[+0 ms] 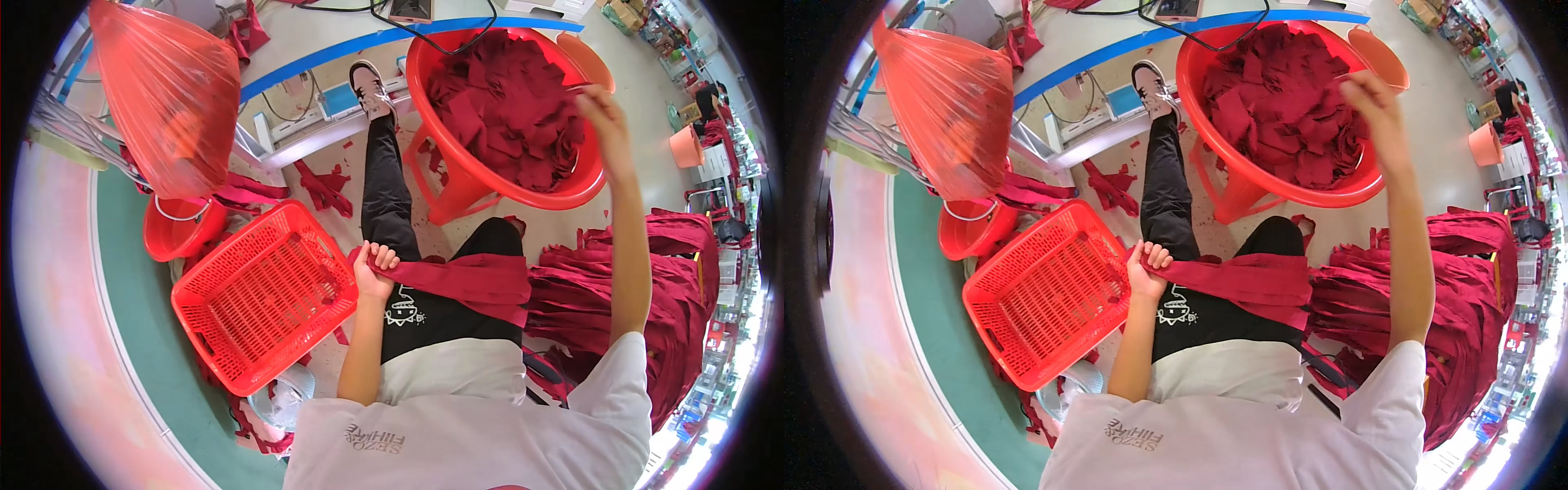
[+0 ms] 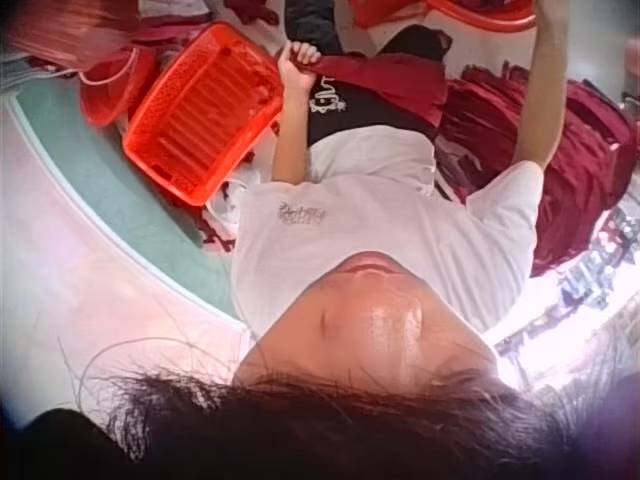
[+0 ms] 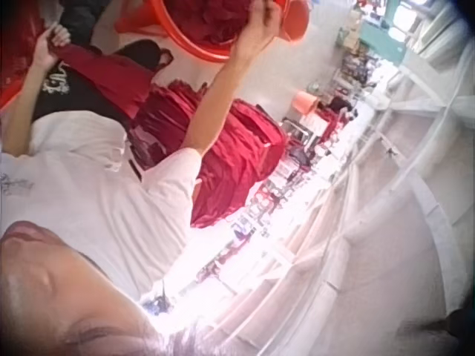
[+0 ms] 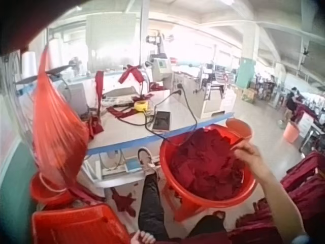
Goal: Sorting and untangling maroon fabric strips in a factory setting.
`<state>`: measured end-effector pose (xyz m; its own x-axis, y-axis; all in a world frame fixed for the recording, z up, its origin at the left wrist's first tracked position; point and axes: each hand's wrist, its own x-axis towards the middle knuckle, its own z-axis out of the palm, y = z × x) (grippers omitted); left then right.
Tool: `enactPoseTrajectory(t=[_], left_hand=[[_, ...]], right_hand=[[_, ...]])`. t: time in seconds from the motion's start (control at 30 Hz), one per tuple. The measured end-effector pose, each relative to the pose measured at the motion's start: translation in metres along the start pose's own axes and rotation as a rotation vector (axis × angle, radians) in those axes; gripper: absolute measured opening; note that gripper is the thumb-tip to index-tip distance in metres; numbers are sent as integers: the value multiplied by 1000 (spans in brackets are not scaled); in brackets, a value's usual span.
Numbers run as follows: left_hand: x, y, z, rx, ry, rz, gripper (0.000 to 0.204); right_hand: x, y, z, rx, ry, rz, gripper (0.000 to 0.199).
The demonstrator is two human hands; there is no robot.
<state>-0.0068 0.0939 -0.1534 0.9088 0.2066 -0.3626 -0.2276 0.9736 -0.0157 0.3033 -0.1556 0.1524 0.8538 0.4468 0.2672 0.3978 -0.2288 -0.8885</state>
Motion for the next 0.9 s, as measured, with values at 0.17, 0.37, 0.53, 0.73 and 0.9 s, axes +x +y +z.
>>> enactPoseTrajectory(t=[0.17, 0.37, 0.53, 0.73, 0.9], left_hand=[[2, 2, -3, 5, -1, -15, 34], [-1, -2, -4, -8, 11, 1, 34], [-2, -3, -8, 5, 8, 15, 32], [-1, -1, -7, -33, -39, 16, 34], [2, -5, -19, -56, -42, 55, 51]], right_hand=[[-2, -97, -38, 366, 22, -234, 26], [7, -127, 14, 213, -184, -125, 26], [-11, -180, 101, 162, -460, -66, 31], [-46, -157, 191, 582, -733, 7, 16], [-99, -13, 289, 665, -779, 575, 16]])
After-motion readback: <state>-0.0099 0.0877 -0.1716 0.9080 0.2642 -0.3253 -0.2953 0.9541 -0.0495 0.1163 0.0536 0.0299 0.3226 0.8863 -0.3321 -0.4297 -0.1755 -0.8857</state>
